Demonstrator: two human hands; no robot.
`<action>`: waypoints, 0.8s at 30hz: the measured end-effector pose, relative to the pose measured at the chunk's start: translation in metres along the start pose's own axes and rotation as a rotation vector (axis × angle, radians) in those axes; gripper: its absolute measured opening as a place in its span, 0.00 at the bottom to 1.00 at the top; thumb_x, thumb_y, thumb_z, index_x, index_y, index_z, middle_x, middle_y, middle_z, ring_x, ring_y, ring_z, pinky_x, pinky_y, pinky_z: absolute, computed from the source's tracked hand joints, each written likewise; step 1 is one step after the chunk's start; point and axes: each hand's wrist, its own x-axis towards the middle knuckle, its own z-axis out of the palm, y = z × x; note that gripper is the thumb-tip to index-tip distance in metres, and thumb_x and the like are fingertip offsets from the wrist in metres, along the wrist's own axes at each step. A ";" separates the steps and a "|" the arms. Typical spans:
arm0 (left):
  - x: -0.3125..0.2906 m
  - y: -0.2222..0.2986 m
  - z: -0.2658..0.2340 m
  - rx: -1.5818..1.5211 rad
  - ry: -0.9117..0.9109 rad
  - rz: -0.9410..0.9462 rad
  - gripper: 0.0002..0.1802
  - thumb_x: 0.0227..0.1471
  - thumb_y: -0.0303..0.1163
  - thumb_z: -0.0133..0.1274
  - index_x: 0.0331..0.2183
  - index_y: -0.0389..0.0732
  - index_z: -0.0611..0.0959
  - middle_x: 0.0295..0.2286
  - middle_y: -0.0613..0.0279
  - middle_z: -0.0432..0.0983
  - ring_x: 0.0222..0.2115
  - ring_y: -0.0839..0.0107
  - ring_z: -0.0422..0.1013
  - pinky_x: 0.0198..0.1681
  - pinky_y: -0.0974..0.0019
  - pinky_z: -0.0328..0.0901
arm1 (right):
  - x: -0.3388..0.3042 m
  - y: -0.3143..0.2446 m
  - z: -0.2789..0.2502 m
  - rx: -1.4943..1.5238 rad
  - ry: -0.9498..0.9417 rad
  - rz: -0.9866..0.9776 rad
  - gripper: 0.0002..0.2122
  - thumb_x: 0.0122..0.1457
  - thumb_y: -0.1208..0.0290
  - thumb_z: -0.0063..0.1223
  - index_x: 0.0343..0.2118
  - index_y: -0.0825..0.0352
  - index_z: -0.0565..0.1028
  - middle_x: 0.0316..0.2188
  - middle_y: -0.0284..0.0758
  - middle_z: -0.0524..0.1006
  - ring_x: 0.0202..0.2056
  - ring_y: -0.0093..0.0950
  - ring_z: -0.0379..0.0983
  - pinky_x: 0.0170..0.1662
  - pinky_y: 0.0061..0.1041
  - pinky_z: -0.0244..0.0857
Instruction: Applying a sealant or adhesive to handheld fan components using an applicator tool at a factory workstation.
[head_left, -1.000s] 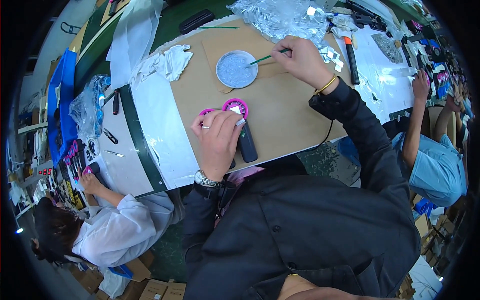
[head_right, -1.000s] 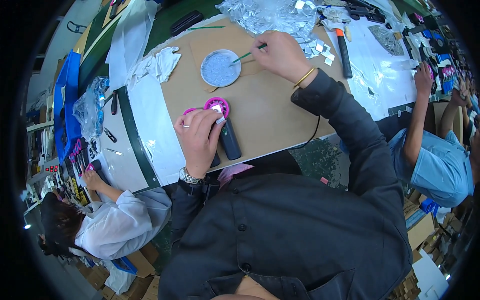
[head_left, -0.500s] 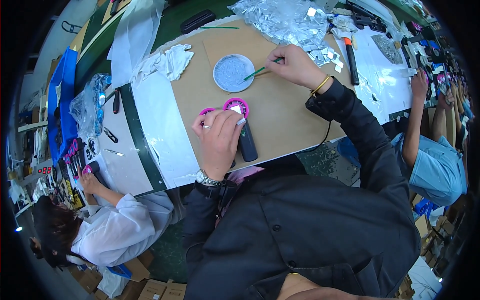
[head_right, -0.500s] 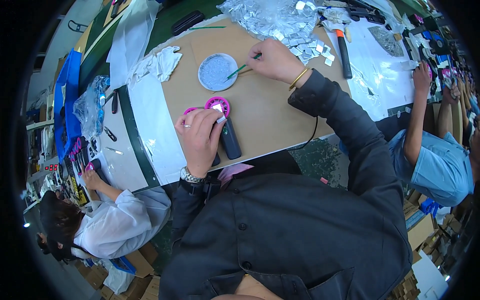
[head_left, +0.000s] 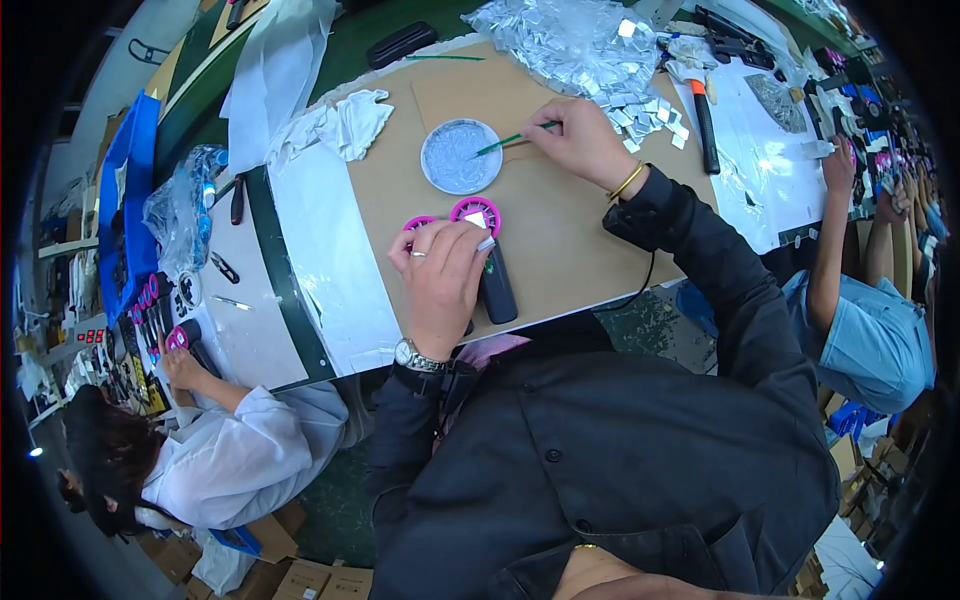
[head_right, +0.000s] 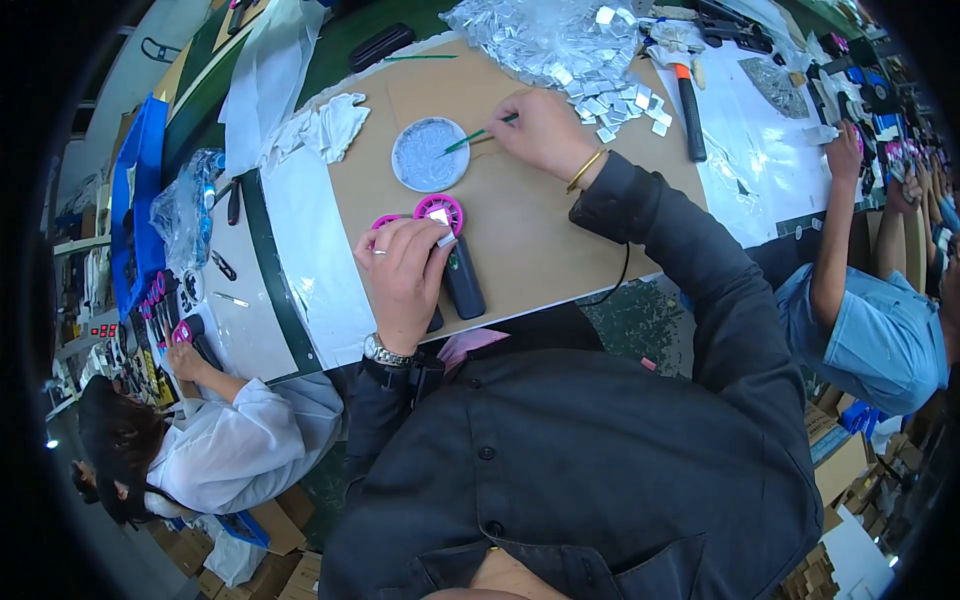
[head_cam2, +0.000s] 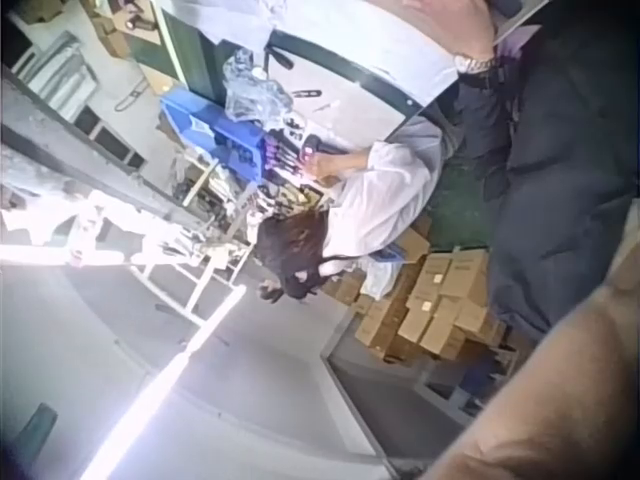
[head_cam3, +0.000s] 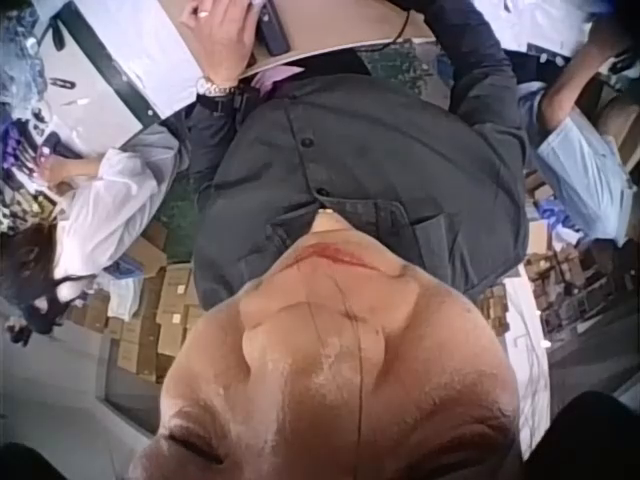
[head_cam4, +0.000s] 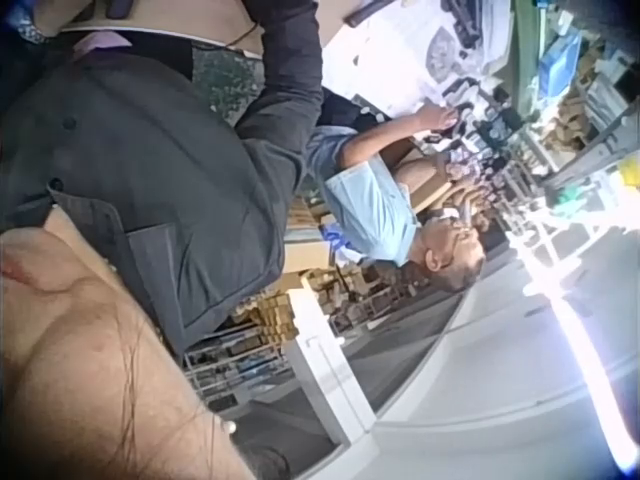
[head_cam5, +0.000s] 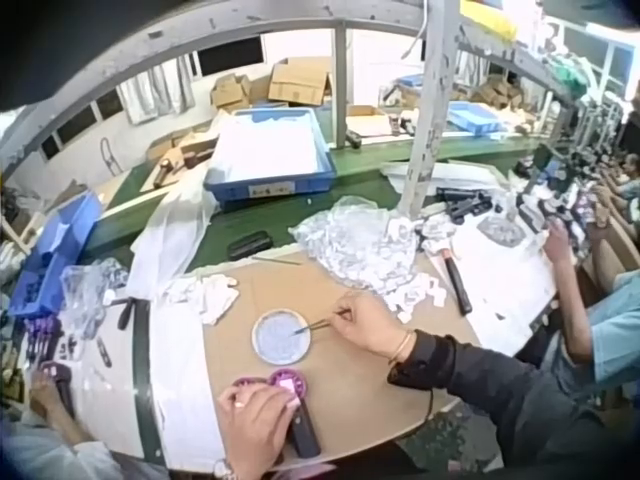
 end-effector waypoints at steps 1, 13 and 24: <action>0.000 0.000 0.000 -0.003 0.000 0.000 0.15 0.50 0.28 0.66 0.42 0.44 0.84 0.41 0.66 0.80 0.45 0.66 0.74 0.55 0.53 0.54 | 0.000 0.002 -0.002 -0.001 0.001 -0.001 0.10 0.58 0.67 0.65 0.35 0.70 0.85 0.23 0.38 0.81 0.23 0.24 0.73 0.29 0.26 0.67; -0.001 0.001 0.000 0.006 -0.002 -0.003 0.15 0.50 0.28 0.66 0.42 0.44 0.84 0.41 0.66 0.80 0.46 0.66 0.74 0.55 0.54 0.54 | 0.009 0.018 -0.037 -0.085 0.097 -0.012 0.12 0.59 0.64 0.65 0.36 0.70 0.85 0.23 0.36 0.80 0.23 0.23 0.71 0.28 0.26 0.65; 0.000 0.001 0.000 0.008 0.000 -0.011 0.14 0.51 0.29 0.66 0.42 0.44 0.84 0.41 0.66 0.80 0.46 0.66 0.74 0.55 0.54 0.54 | -0.003 0.010 -0.007 0.105 -0.002 0.087 0.10 0.59 0.67 0.65 0.36 0.70 0.85 0.24 0.35 0.79 0.23 0.21 0.70 0.28 0.25 0.64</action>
